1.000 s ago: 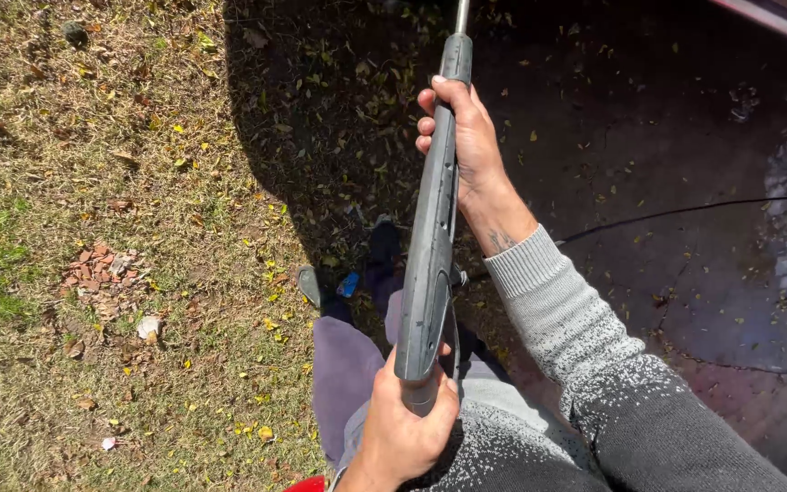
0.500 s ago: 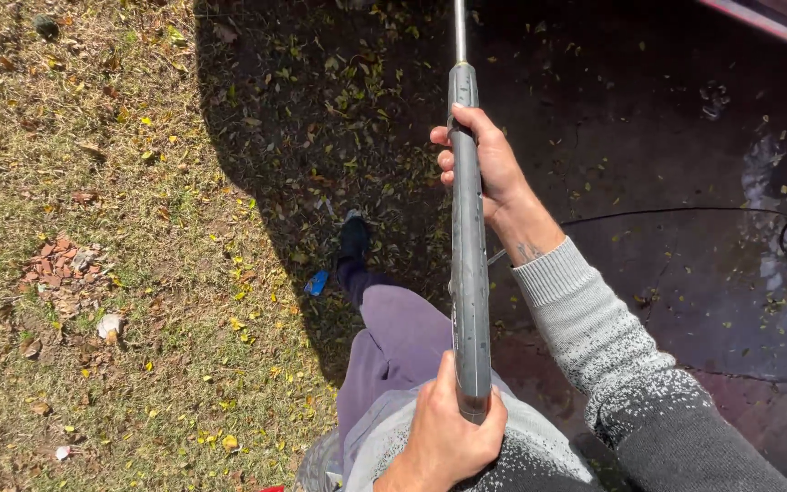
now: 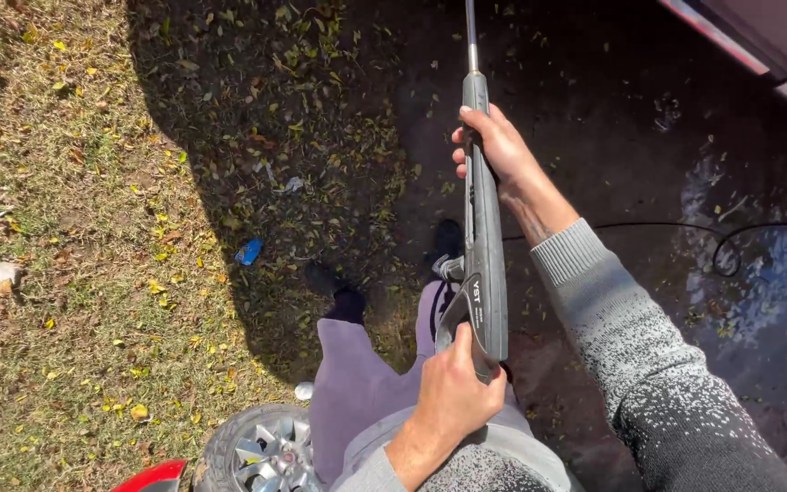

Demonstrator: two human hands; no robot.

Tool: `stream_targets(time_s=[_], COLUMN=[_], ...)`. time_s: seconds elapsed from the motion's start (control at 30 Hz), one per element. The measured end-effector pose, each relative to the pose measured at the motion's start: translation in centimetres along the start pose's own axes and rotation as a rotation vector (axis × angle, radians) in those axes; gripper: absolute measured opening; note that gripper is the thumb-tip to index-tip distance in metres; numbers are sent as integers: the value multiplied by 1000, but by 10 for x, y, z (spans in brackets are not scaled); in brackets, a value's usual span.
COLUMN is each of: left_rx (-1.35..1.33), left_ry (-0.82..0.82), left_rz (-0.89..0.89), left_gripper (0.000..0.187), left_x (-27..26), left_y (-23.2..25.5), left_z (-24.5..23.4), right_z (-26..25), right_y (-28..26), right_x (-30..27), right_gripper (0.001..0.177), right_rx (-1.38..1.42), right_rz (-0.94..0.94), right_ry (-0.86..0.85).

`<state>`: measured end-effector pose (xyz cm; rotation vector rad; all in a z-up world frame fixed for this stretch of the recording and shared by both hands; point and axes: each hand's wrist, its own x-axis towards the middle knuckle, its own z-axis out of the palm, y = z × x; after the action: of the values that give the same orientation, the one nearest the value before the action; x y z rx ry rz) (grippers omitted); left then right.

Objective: The person uses a pressure washer to clean the side of a car and the surrounding ground. They spray water along the car's body, wheels, and the pavement, moving the nozzle to cover different areas.

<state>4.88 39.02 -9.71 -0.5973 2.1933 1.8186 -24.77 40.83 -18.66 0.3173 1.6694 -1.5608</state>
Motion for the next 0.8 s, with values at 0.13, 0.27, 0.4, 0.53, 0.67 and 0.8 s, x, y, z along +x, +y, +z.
stream_targets(time_s=[0.13, 0.27, 0.4, 0.53, 0.67, 0.8], left_rx=[3, 28, 61, 51, 79, 39], left_ry=[66, 126, 83, 56, 169, 163], left_rz=[52, 32, -128, -143, 32, 25], left_gripper=[47, 54, 58, 72, 65, 70], left_x=[25, 78, 102, 108, 122, 131], left_y=[-6, -8, -20, -58, -100, -118], left_z=[75, 134, 185, 240, 279, 290], right_z=[-50, -113, -165, -177, -181, -198], right_y=[-8, 10, 47, 45, 38, 65], right_x=[14, 71, 107, 102, 101, 123], right_gripper=[24, 22, 26, 26, 26, 25], right_rx=[-50, 38, 4, -15, -20, 4], right_rz=[-62, 62, 132, 145, 28, 45], right_ry=[-91, -98, -47, -69, -119, -126])
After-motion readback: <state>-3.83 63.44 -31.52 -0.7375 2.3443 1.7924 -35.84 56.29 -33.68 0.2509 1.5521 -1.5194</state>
